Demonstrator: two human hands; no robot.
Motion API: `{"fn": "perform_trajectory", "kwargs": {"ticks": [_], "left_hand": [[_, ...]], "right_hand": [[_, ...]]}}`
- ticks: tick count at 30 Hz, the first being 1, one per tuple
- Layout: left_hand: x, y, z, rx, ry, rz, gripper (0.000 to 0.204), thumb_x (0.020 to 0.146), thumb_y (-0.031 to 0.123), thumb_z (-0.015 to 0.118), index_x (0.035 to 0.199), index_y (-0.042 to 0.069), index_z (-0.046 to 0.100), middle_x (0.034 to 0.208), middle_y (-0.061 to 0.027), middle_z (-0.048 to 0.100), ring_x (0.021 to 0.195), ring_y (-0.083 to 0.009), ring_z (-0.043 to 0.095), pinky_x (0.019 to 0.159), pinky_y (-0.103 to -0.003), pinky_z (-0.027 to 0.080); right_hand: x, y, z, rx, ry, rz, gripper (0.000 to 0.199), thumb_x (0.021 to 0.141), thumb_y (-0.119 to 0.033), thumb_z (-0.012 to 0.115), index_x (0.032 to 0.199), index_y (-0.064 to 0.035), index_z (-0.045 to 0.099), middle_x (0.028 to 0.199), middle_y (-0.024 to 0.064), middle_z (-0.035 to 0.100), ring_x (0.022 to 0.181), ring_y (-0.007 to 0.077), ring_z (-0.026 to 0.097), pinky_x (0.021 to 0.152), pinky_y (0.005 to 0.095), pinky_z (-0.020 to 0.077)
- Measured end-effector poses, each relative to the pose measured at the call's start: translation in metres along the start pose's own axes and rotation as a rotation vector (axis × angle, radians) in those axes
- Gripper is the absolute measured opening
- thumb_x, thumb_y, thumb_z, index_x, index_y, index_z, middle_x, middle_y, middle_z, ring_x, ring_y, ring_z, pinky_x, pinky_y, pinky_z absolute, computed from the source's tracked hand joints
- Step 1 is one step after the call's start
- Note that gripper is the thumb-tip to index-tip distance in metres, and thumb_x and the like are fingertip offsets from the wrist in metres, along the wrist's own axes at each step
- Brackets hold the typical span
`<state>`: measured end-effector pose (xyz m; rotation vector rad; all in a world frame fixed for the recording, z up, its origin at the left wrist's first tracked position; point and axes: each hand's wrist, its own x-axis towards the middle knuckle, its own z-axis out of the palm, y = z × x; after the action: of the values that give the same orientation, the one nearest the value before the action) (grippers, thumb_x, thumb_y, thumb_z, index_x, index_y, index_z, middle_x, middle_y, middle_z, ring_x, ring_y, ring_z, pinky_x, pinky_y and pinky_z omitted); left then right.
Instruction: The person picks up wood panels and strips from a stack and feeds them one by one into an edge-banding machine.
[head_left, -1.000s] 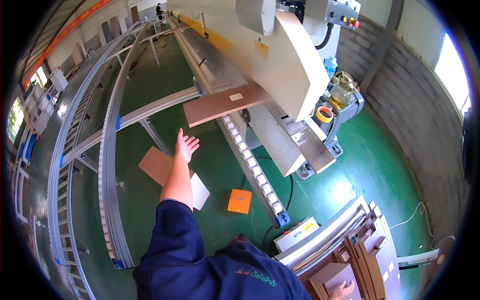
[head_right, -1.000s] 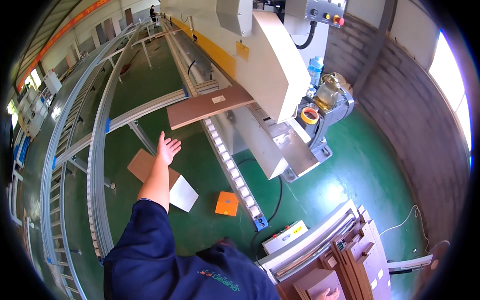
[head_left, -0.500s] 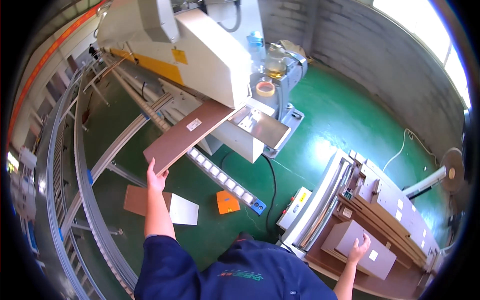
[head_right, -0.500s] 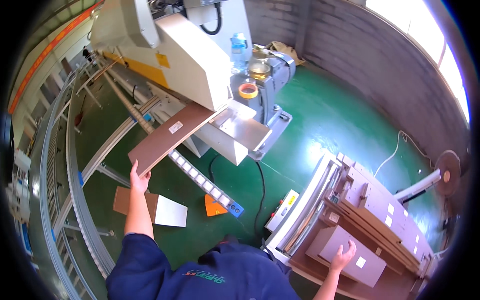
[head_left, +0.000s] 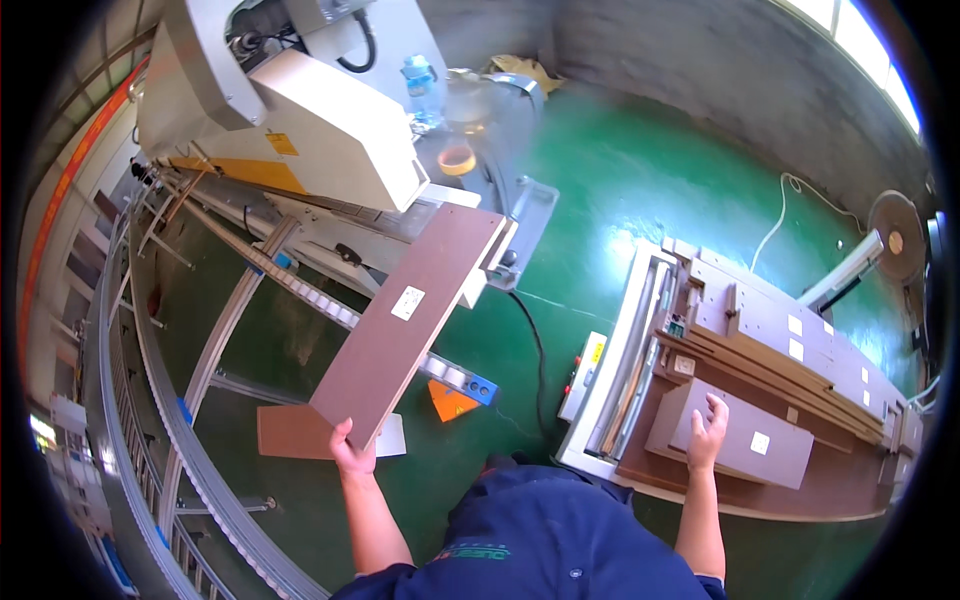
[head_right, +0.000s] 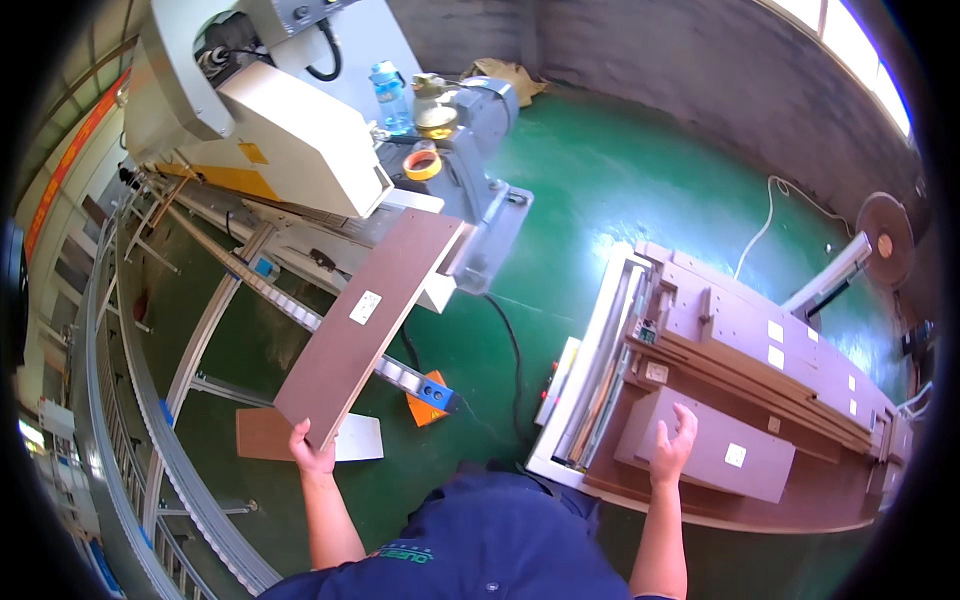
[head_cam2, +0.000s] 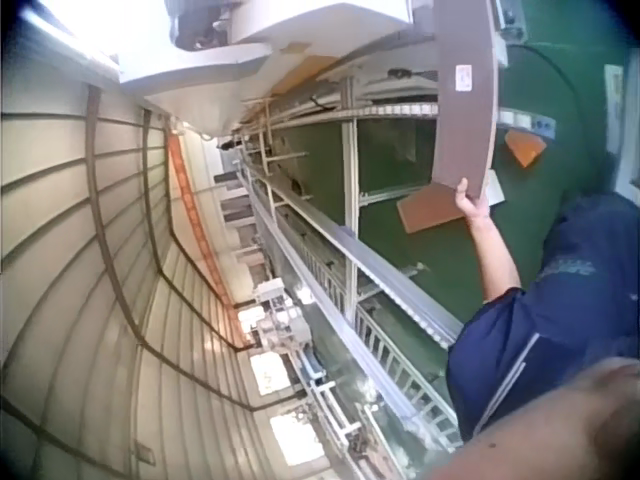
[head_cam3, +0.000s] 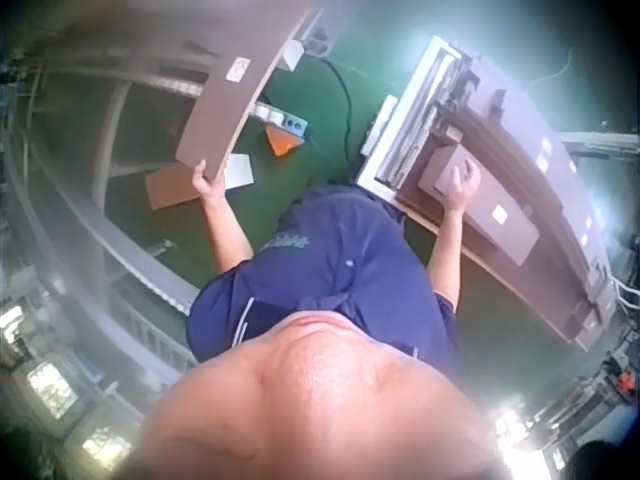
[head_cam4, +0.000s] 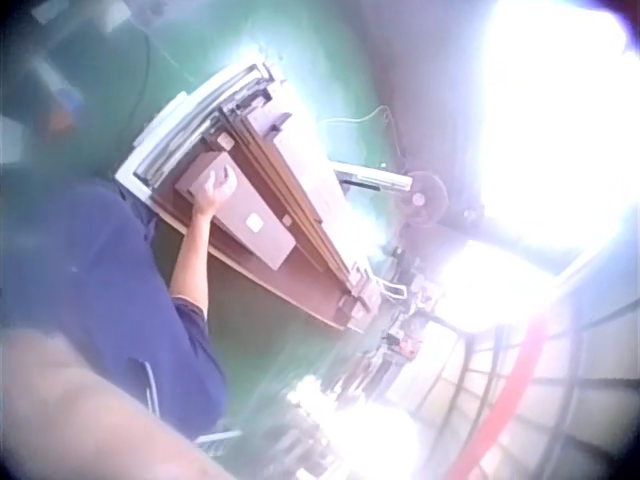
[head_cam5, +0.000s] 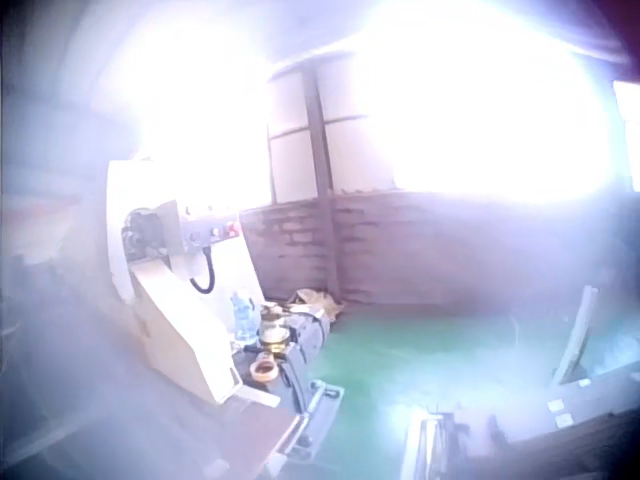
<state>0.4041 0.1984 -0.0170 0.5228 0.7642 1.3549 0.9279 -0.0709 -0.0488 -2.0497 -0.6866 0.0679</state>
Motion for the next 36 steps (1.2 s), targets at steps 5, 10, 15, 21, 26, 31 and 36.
{"fn": "perform_trajectory", "kwargs": {"ticks": [5,10,15,21,26,31,36], "left_hand": [[-0.035,-0.016,0.037,0.021,-0.073,-0.065,0.048,0.074,0.019,0.062,0.118,0.002,0.054,0.100,-0.0106,0.063,0.079,-0.0255,0.065,0.060,-0.035,0.055],[-0.061,-0.056,0.086,-0.069,-0.288,-0.351,0.066,0.068,0.017,0.061,0.130,-0.001,0.047,0.126,-0.0158,0.056,0.117,-0.0330,0.054,0.100,-0.047,0.045],[-0.077,-0.156,0.155,0.026,-0.491,-0.597,0.075,0.064,0.016,0.057,0.134,-0.005,0.042,0.128,-0.0202,0.054,0.116,-0.0363,0.053,0.101,-0.044,0.043],[-0.105,-0.247,0.248,0.446,-0.824,-0.894,0.070,0.066,0.015,0.059,0.132,-0.005,0.045,0.125,-0.0164,0.055,0.114,-0.0292,0.055,0.098,-0.037,0.044],[-0.153,-0.321,0.311,0.708,-0.804,-0.767,0.062,0.081,0.018,0.060,0.137,-0.001,0.038,0.126,-0.0139,0.052,0.116,-0.0241,0.050,0.103,-0.034,0.036],[-0.159,-0.371,0.318,0.711,-0.788,-0.764,0.064,0.082,0.019,0.059,0.139,0.001,0.036,0.134,-0.0142,0.043,0.123,-0.0246,0.043,0.106,-0.035,0.032],[-0.163,-0.411,0.305,1.159,-0.855,-0.335,0.074,0.086,0.031,0.061,0.143,-0.003,0.029,0.147,-0.0200,0.027,0.132,-0.0322,0.033,0.112,-0.039,0.026]], "right_hand": [[0.023,0.012,-0.026,0.379,-0.028,0.141,0.031,0.093,-0.012,0.056,0.122,-0.0018,0.056,0.117,0.0098,0.059,0.108,0.0222,0.056,0.094,0.0325,0.0434],[0.094,0.005,-0.137,0.934,-0.102,0.445,0.049,0.103,-0.040,0.033,0.125,-0.0006,0.053,0.111,0.0127,0.064,0.098,0.0228,0.060,0.089,0.0365,0.0465],[0.093,0.048,-0.253,1.044,-0.449,0.588,0.059,0.103,-0.045,0.029,0.121,0.0022,0.058,0.108,0.0160,0.067,0.092,0.0274,0.066,0.086,0.0381,0.0512],[0.050,0.108,-0.326,0.178,-0.328,0.827,0.047,0.087,-0.035,0.066,0.118,-0.0009,0.059,0.106,0.0072,0.065,0.093,0.0157,0.061,0.078,0.0284,0.0472],[0.013,0.177,-0.317,0.030,-0.044,0.756,0.060,0.081,-0.033,0.073,0.120,0.0060,0.052,0.119,0.0178,0.060,0.109,0.0246,0.058,0.092,0.0360,0.0466],[0.024,0.203,-0.331,-0.158,0.032,0.688,0.067,0.078,-0.037,0.073,0.124,0.0055,0.049,0.121,0.0231,0.058,0.113,0.0319,0.057,0.096,0.0392,0.0454],[0.042,0.233,-0.332,-0.401,-0.031,0.619,0.077,0.077,-0.045,0.072,0.130,0.0044,0.045,0.132,0.0245,0.049,0.122,0.0363,0.049,0.101,0.0429,0.0411]]}}
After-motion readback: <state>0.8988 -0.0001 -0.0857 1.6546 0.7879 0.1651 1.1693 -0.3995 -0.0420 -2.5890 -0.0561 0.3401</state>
